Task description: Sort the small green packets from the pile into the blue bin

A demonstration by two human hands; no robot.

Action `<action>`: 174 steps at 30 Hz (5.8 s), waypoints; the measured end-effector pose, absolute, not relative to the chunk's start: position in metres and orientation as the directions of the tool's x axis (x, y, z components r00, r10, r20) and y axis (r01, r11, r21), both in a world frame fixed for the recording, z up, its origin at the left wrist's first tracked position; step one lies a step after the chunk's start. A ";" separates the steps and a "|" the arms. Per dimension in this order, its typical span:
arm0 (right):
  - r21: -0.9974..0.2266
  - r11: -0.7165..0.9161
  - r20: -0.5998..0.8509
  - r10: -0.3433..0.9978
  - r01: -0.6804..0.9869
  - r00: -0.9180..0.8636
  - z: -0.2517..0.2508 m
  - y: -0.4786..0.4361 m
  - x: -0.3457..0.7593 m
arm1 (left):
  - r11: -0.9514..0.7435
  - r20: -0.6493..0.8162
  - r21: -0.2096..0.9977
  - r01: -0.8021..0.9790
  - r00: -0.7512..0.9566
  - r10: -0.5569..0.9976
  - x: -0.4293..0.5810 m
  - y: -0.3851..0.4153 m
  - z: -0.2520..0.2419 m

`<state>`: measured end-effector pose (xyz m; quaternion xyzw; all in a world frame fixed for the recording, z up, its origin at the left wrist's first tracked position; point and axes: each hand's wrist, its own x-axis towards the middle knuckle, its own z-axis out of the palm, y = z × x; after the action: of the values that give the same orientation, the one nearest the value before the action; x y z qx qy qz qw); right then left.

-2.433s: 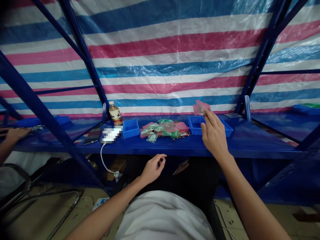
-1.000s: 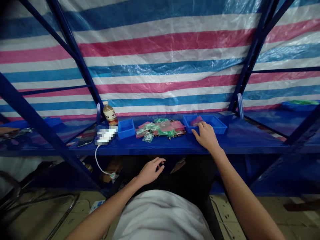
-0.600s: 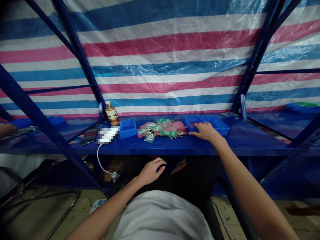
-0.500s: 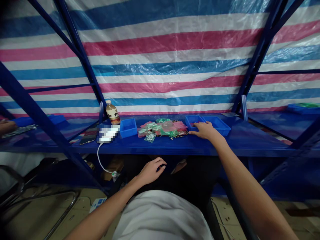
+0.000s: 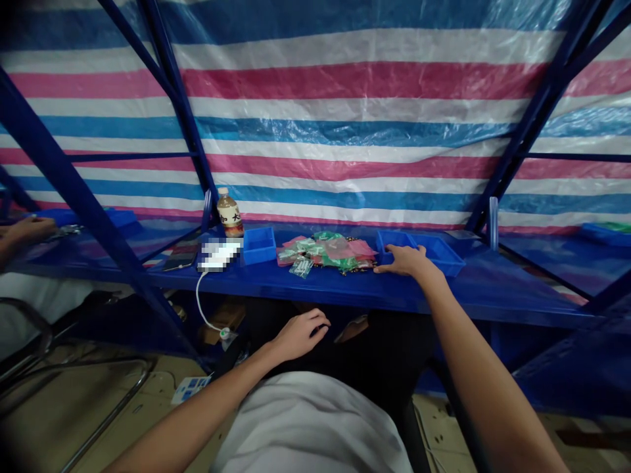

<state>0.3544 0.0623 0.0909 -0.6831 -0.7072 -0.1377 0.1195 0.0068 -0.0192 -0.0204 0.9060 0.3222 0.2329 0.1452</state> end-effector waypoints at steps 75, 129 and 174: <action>-0.108 -0.074 0.876 0.465 0.991 0.130 0.048 -0.001 0.335 | -0.657 0.332 0.650 0.382 0.636 0.697 0.001 -0.014 -0.005; 0.303 0.645 0.604 0.439 0.702 -0.665 -0.004 -0.022 0.217 | -0.157 0.208 0.973 -0.171 0.336 0.919 -0.001 -0.010 0.016; -0.106 0.640 0.747 0.556 0.761 -0.364 0.019 -0.033 0.217 | -0.270 0.274 0.961 -0.055 0.299 0.914 -0.002 -0.003 0.007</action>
<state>0.2165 -0.0330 0.0192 -0.4036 -0.8155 -0.1300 0.3938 -0.0023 -0.0030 0.0074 0.6322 0.3397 0.4850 0.4997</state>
